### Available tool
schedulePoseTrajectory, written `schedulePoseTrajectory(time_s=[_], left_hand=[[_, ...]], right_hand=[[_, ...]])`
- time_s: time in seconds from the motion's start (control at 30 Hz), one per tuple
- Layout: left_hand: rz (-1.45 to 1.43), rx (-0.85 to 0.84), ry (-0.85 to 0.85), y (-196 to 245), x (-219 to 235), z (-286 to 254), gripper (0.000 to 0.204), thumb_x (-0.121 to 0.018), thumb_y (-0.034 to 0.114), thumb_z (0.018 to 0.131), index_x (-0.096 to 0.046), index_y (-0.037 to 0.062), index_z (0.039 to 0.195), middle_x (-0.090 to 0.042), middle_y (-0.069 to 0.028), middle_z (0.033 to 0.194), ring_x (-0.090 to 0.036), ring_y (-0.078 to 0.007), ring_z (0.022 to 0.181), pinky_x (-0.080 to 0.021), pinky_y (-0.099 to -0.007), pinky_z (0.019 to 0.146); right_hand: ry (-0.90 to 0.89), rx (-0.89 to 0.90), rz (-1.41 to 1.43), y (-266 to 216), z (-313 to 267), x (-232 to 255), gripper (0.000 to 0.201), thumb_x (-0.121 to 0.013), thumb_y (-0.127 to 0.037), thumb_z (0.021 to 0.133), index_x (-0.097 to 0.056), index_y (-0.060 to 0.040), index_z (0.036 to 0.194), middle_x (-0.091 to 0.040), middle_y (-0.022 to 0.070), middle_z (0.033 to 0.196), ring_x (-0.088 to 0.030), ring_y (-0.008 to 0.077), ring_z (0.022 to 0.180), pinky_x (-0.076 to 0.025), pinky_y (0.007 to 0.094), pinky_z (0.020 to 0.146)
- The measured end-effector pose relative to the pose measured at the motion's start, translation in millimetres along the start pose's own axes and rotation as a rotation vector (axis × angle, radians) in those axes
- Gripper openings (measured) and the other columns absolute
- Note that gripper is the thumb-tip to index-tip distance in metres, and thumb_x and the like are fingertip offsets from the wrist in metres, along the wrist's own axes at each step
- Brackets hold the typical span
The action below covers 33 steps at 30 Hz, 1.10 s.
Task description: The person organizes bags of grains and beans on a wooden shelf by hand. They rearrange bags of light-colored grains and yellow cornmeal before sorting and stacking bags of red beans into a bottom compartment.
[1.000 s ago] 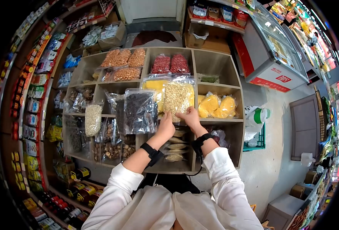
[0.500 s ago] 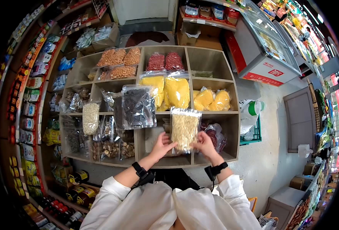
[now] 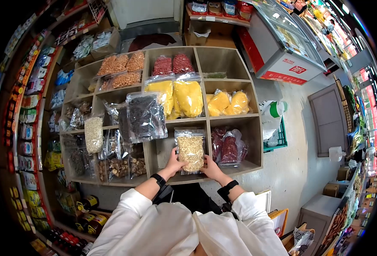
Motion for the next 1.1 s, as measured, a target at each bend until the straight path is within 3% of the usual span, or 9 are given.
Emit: schedulePoseTrajectory(time_s=[0.1, 0.2, 0.37, 0.43, 0.53, 0.67, 0.77, 0.83, 1.1], left_hand=[[0.076, -0.041, 0.041, -13.7, -0.6, 19.8, 0.090, -0.069, -0.005, 0.073, -0.012, 0.0179, 0.138, -0.046, -0.0113, 0.124, -0.056, -0.0224, 0.097, -0.051, -0.0338, 0.062], [0.130, -0.116, 0.063, -21.9, -1.6, 33.2, 0.091, -0.069, -0.004, 0.072, -0.011, 0.0149, 0.139, -0.046, -0.0126, 0.124, -0.056, -0.0229, 0.097, -0.051, -0.0327, 0.063], [0.249, -0.020, 0.033, -27.2, -0.5, 42.0, 0.092, -0.070, -0.003, 0.071, -0.010, 0.0106, 0.141, -0.046, -0.0135, 0.125, -0.054, -0.0213, 0.100, -0.051, -0.0316, 0.066], [0.291, -0.092, 0.024, -21.4, -3.8, 41.1, 0.083, -0.070, 0.000, 0.070, -0.020, 0.0082, 0.136, -0.046, -0.0146, 0.124, -0.048, -0.0250, 0.111, -0.046, -0.0354, 0.084], [0.232, -0.122, -0.013, -14.3, -7.9, 38.2, 0.083, -0.069, -0.001, 0.070, -0.021, 0.0079, 0.136, -0.045, -0.0139, 0.125, -0.048, -0.0251, 0.112, -0.046, -0.0349, 0.084], [0.221, -0.043, -0.058, -10.7, -15.9, 36.1, 0.079, -0.069, 0.001, 0.074, -0.021, 0.0066, 0.137, -0.046, -0.0122, 0.124, -0.051, -0.0216, 0.103, -0.046, -0.0321, 0.081], [0.131, -0.091, 0.055, -17.2, -8.3, 49.3, 0.069, -0.068, 0.009, 0.079, -0.025, 0.0060, 0.133, -0.047, -0.0125, 0.120, -0.052, -0.0216, 0.102, -0.047, -0.0369, 0.080], [-0.154, 0.115, 0.256, -5.7, -1.3, 29.0, 0.061, -0.066, 0.013, 0.079, -0.031, 0.0038, 0.128, -0.054, -0.0134, 0.107, -0.059, -0.0191, 0.087, -0.051, -0.0349, 0.060], [-0.234, 0.080, 0.285, -10.6, 20.3, 38.1, 0.044, -0.063, 0.006, 0.081, -0.039, 0.0050, 0.119, -0.058, -0.0132, 0.098, -0.061, -0.0225, 0.081, -0.053, -0.0371, 0.059]], right_hand=[[-0.017, -0.080, -0.096, -38.4, -11.6, 5.3, 0.080, -0.064, -0.007, 0.075, -0.016, 0.0022, 0.139, -0.050, 0.0266, 0.119, -0.054, 0.0336, 0.106, -0.044, 0.0374, 0.089], [-0.007, 0.072, -0.320, -24.9, -4.8, -9.8, 0.081, -0.065, -0.009, 0.075, -0.015, 0.0030, 0.138, -0.047, 0.0299, 0.122, -0.050, 0.0382, 0.110, -0.042, 0.0407, 0.092], [-0.127, -0.062, -0.442, -28.7, -18.2, -25.4, 0.076, -0.063, -0.009, 0.076, -0.020, 0.0045, 0.137, -0.027, 0.0417, 0.130, -0.039, 0.0503, 0.116, -0.036, 0.0403, 0.099], [-0.098, 0.213, -0.828, -44.5, -28.1, -37.8, 0.071, -0.058, -0.007, 0.078, -0.021, 0.0029, 0.138, -0.021, 0.0451, 0.130, -0.033, 0.0538, 0.119, -0.033, 0.0425, 0.102], [-0.182, 0.269, -0.568, -37.4, -24.5, -46.9, 0.065, -0.053, -0.003, 0.077, -0.027, 0.0019, 0.136, -0.023, 0.0447, 0.130, -0.030, 0.0549, 0.121, -0.031, 0.0458, 0.102], [-0.315, 0.258, -0.784, -20.7, -21.0, -60.4, 0.063, -0.051, -0.001, 0.075, -0.032, 0.0004, 0.134, -0.026, 0.0445, 0.129, -0.029, 0.0562, 0.121, -0.032, 0.0473, 0.102], [-0.264, 0.257, -0.782, -28.5, -23.8, -55.9, 0.060, -0.051, 0.000, 0.073, -0.039, -0.0006, 0.132, -0.031, 0.0421, 0.127, -0.032, 0.0551, 0.120, -0.034, 0.0461, 0.101], [-0.222, 0.312, -0.794, -33.9, -25.9, -52.1, 0.059, -0.051, -0.001, 0.073, -0.041, -0.0023, 0.130, -0.033, 0.0389, 0.128, -0.035, 0.0537, 0.119, -0.035, 0.0458, 0.100], [-0.281, 0.267, -0.831, -27.8, -28.0, -49.4, 0.058, -0.053, -0.002, 0.073, -0.043, -0.0042, 0.130, -0.032, 0.0359, 0.132, -0.035, 0.0507, 0.121, -0.036, 0.0457, 0.100]])
Point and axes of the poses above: each hand's wrist, its own z-axis towards the middle knuckle, its own x-axis out of the back of the hand, y = z × x, the point moved 7 cm from there along z, towards the middle knuckle
